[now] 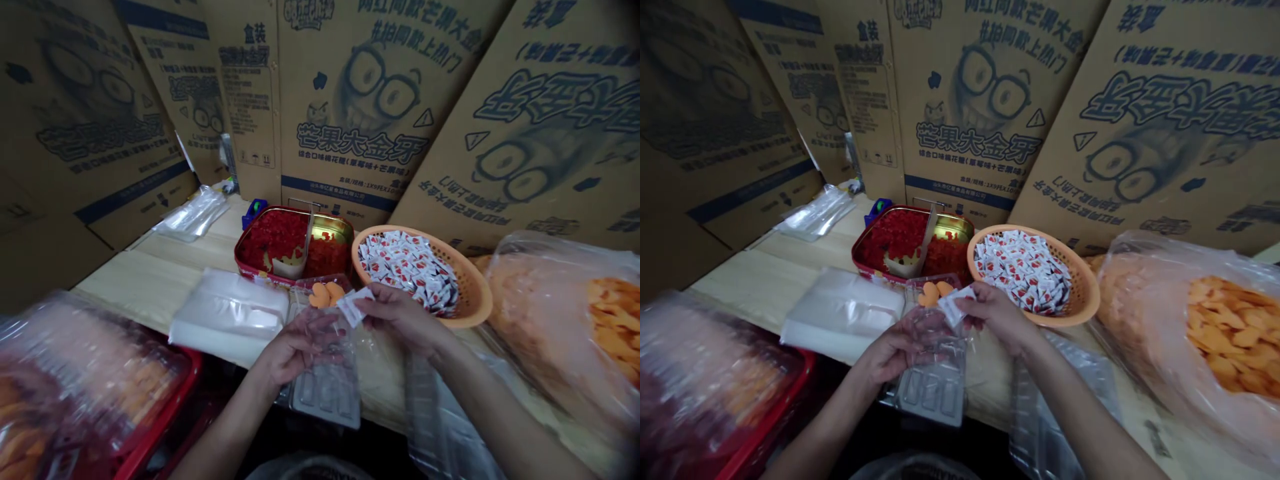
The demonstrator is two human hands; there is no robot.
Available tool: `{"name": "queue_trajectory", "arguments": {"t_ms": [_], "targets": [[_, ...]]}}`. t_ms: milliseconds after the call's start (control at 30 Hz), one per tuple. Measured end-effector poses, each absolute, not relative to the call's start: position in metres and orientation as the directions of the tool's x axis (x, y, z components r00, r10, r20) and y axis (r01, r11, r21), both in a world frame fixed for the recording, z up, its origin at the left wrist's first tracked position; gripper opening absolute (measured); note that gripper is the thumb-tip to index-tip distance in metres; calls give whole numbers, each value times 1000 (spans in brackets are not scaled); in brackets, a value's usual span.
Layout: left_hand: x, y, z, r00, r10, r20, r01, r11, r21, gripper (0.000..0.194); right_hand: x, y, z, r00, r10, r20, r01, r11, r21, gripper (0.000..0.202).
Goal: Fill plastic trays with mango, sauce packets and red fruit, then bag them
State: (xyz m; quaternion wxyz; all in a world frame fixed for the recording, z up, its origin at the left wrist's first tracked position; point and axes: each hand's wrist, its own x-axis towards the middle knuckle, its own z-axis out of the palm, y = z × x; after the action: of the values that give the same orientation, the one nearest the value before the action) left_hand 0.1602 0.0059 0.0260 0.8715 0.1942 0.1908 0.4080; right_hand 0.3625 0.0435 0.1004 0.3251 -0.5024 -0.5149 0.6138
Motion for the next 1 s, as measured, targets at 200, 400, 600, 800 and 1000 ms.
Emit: {"name": "queue_trajectory", "arguments": {"t_ms": [200,400,600,800,1000], "targets": [[161,-1,31,556,815,-163,-655,551,517,67,321,30,85,-277,928,-247,170,-206,-964,18],[158,-6,30,562,811,-163,-651,555,518,77,315,28,78,-325,938,-119,324,-9,-946,13],[152,-9,30,565,807,-173,-652,565,505,71,321,25,90,-354,931,84,470,255,-845,26],[145,-8,30,542,827,-152,-687,540,486,64,336,29,87,-94,996,6,469,50,-882,24],[139,-11,33,509,839,-193,-680,529,508,68,321,29,69,-14,1000,9,453,15,-892,16]]}}
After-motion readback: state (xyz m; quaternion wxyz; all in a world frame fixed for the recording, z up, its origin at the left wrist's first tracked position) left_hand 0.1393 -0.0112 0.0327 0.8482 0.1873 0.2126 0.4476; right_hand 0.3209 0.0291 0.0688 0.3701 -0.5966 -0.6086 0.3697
